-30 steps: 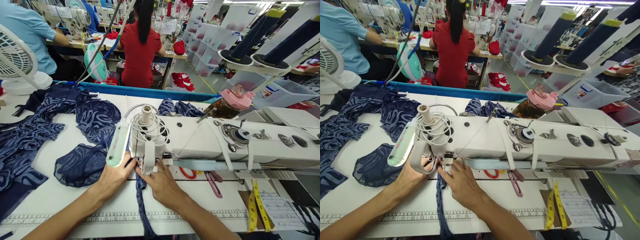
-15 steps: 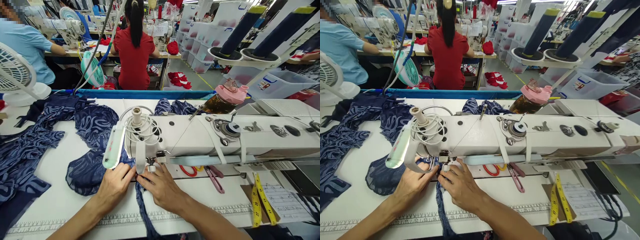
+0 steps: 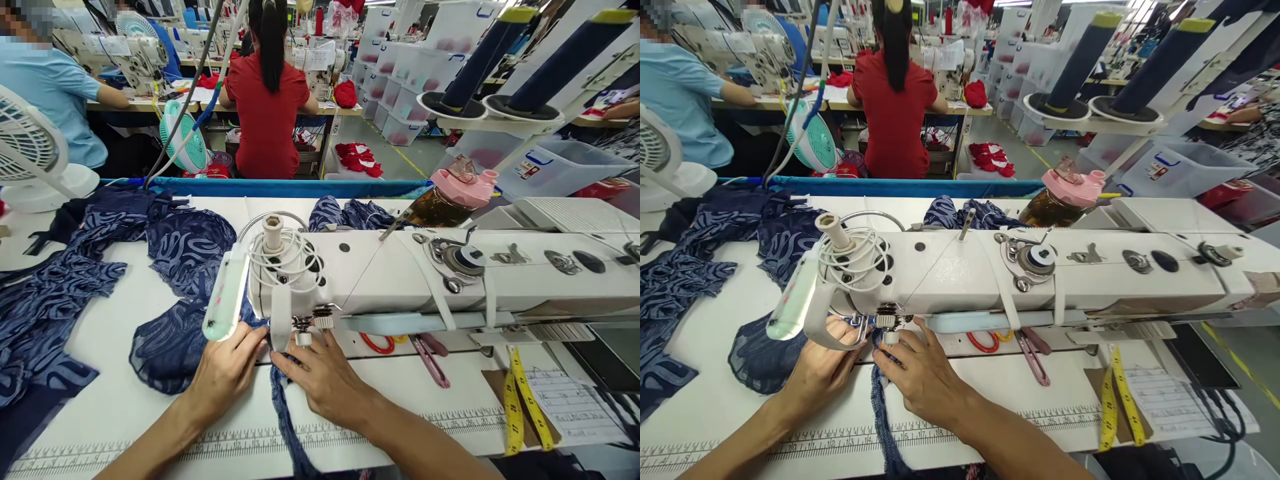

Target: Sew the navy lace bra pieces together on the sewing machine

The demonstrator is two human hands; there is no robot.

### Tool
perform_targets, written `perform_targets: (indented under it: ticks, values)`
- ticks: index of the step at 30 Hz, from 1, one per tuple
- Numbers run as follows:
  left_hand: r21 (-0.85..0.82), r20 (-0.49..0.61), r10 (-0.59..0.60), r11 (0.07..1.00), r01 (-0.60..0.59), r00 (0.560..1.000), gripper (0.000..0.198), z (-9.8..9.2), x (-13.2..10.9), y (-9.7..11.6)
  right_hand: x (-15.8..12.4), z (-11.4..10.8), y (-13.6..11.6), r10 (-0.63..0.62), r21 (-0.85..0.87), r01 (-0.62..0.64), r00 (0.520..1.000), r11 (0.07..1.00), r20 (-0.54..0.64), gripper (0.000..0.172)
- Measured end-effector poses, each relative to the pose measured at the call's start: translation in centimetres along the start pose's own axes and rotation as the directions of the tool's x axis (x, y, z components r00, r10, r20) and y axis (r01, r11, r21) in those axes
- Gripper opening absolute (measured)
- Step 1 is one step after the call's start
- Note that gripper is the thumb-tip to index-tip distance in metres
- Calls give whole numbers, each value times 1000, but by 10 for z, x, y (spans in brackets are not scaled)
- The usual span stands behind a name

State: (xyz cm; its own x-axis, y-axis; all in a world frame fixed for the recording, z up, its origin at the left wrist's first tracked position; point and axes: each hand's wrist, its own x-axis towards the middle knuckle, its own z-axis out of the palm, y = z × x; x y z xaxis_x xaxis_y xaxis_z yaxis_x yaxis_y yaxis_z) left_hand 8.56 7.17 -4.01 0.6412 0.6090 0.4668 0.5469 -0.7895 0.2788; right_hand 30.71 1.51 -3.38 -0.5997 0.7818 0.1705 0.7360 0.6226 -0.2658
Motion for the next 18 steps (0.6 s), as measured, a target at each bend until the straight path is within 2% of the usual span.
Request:
perform_targets:
  ticks: [4,7,10,18]
  values:
    - [23,8,-38,999,38,999,15,0,1,-3,1,-4,-2,9,15,-10,999,1000,50,60]
    - [103,34,-6,995,2,999,17,1,1,-6,2,-7,-4,-2,47,0,999,999,43,55]
    - [93,71,21,995,-28,997,18,2,2,-8,1,-7,-7,-2,58,1,1000,998,18,51]
    - [102,85,84,990,-93,993,39,-1,0,-7,0,-5,-10,-10,37,11,1000,999,-24,50]
